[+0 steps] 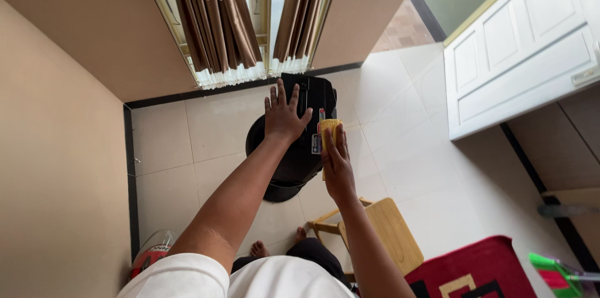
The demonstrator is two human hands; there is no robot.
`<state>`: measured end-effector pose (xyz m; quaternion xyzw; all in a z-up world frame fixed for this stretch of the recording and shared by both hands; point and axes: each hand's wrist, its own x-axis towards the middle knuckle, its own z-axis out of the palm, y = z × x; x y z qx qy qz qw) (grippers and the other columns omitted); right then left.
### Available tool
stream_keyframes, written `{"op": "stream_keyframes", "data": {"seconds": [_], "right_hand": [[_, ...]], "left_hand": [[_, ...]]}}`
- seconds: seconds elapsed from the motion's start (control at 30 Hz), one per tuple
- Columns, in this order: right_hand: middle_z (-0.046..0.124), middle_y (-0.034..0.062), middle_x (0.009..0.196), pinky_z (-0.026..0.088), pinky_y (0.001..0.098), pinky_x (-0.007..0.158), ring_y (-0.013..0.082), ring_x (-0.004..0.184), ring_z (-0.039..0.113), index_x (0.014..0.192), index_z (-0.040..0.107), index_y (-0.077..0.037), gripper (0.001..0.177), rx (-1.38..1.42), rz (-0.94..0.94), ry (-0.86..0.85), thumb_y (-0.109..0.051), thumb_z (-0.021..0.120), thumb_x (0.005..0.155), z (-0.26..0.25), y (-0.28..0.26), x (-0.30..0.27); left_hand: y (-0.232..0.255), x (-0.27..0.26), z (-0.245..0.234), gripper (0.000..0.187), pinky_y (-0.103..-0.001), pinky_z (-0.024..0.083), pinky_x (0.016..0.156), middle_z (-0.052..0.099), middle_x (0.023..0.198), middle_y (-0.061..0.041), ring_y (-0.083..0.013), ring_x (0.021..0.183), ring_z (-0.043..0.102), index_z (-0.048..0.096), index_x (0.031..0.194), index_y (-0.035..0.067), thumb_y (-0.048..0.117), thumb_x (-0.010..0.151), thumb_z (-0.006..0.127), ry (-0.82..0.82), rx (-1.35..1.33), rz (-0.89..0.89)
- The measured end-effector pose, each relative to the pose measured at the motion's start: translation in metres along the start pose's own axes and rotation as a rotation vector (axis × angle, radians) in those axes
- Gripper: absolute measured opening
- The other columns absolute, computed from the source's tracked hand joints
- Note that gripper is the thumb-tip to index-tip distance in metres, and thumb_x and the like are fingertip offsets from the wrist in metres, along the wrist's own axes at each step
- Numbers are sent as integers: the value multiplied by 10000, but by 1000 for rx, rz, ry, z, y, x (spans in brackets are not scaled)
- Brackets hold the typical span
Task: The person wipes the exterior surfaces of a black portable speaker with a cloth, rotating the speaker to clean different sides.
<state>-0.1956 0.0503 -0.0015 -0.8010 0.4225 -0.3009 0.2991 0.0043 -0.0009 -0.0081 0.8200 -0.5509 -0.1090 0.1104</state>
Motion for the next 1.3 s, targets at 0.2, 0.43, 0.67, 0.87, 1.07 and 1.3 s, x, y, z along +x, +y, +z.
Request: {"op": "stream_keyframes", "data": {"seconds": [0.2,0.43,0.67,0.87,1.07,1.3], "right_hand": [[76,64,1710,407,430,1116,298,1514,257,1616,53,-195,682,156,159,-34,-345,383,1038,-5,-1,36],[187,37,1726,102,449,1279,267,1603,94,1628,250,-168,554,-347,-24,-160,-325,270,1097,6,55,93],[324,34,1670,243,498,1238,257,1535,256,1611,346,-261,595,-378,10,-255,-386,450,1039,13,71,188],[493,33,1540,338,459,1247,276,1519,367,1479,576,-326,522,-248,158,-552,-478,584,979,5,80,250],[254,53,1703,229,553,1177,363,1569,110,1526,416,-279,507,-93,15,-545,-383,521,1040,22,92,254],[364,89,1628,354,457,1180,334,1479,376,1640,184,-227,697,-42,60,-290,-340,497,1028,13,76,213]], "left_hand": [[-4,5,0,838,-504,98,1261,-20,1704,-191,-359,1573,30,144,1645,235,631,969,441,31,-60,55],[-10,-3,-2,869,-503,99,1250,4,1695,-225,-393,1567,17,184,1634,191,578,924,503,81,-85,115],[-7,-2,-11,845,-519,120,1242,22,1686,-251,-412,1562,48,238,1624,189,570,925,519,76,-94,129],[-3,-9,-17,814,-514,123,1244,59,1691,-218,-408,1554,78,284,1613,241,554,905,536,80,-96,95],[-2,-9,-19,810,-518,106,1237,62,1689,-209,-403,1555,78,296,1606,235,559,904,539,95,-117,98],[-5,-5,-31,788,-542,80,1243,118,1696,-157,-397,1549,94,319,1593,271,605,910,526,47,-31,106]]}}
